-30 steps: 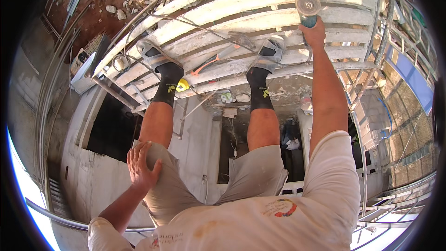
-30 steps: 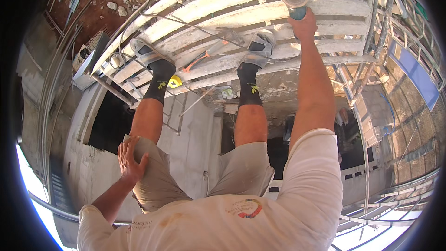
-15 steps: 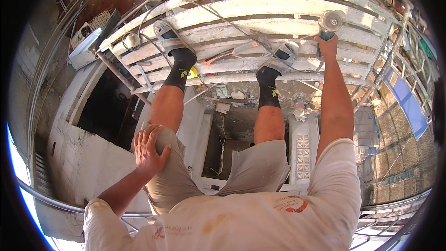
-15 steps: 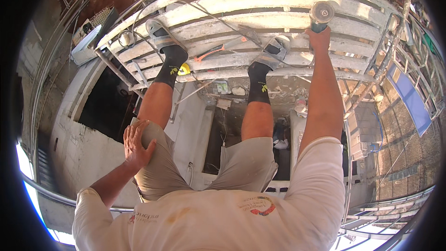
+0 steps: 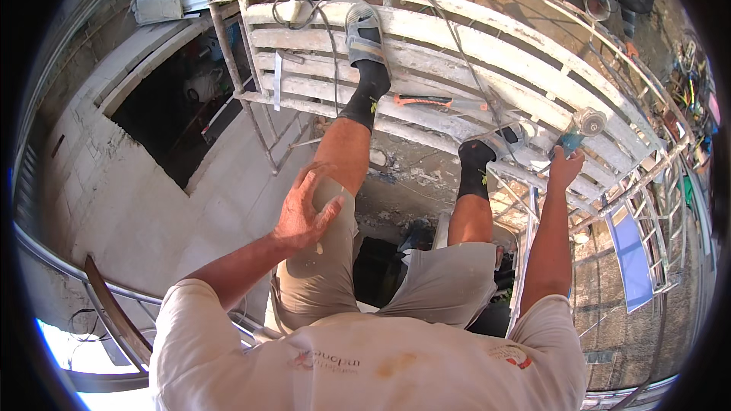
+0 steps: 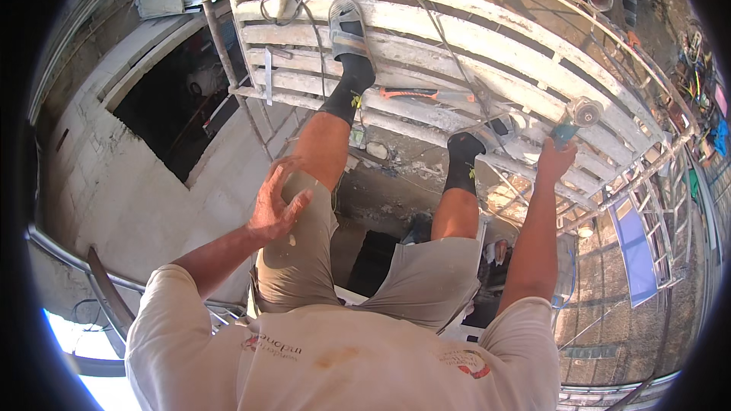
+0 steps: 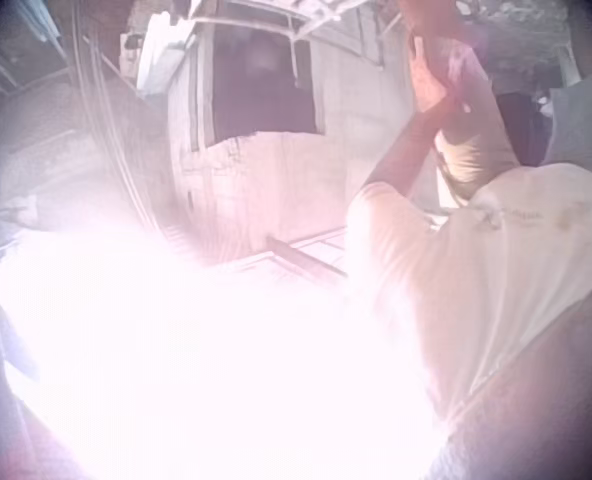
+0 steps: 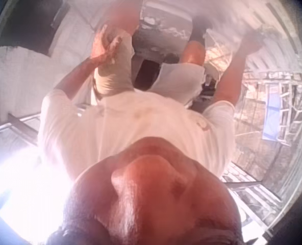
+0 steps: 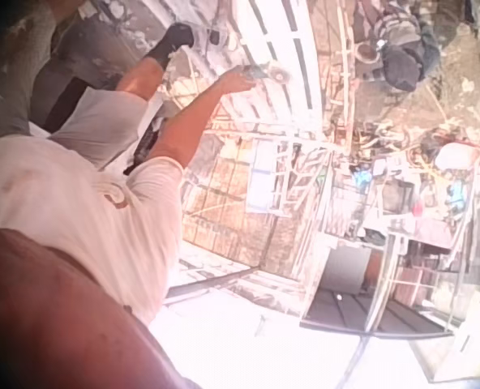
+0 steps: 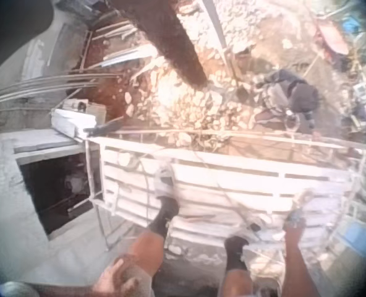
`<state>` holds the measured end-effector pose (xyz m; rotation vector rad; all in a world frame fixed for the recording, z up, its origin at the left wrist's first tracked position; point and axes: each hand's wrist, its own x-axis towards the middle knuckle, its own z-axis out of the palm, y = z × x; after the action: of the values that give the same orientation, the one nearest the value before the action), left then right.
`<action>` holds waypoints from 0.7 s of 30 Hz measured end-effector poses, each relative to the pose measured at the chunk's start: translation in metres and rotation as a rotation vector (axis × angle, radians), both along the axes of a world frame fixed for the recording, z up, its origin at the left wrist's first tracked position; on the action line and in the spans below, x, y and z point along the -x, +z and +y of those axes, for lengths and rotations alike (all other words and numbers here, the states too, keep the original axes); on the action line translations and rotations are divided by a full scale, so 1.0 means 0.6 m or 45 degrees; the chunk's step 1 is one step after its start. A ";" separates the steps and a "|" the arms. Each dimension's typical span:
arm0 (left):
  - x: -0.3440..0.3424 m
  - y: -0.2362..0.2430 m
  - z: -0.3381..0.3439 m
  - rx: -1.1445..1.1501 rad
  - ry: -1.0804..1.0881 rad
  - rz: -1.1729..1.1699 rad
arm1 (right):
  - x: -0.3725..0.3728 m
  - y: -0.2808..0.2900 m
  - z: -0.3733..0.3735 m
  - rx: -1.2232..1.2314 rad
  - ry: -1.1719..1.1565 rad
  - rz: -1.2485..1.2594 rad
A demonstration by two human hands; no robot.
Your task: The person uses an angle grinder to cut a curved metal frame while standing on a wooden scaffold. He then measures the frame with a tape measure and marks it with a pen.
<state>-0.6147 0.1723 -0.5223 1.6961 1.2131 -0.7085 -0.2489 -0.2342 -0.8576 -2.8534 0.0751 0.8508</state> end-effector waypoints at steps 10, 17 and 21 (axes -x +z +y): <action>0.321 -0.492 0.003 -0.041 0.540 0.631 | 0.105 0.147 0.274 -0.325 0.421 0.708; 0.262 -0.681 -0.090 0.176 0.787 0.665 | 0.073 0.117 0.291 -0.216 0.631 0.744; 0.263 -0.728 -0.096 0.248 1.027 0.673 | 0.085 0.115 0.345 -0.175 0.665 0.784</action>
<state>-0.7726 0.1148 -0.9590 0.7419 1.9460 -0.7365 -0.2998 -0.0273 -0.7889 -2.3983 -0.6483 1.7249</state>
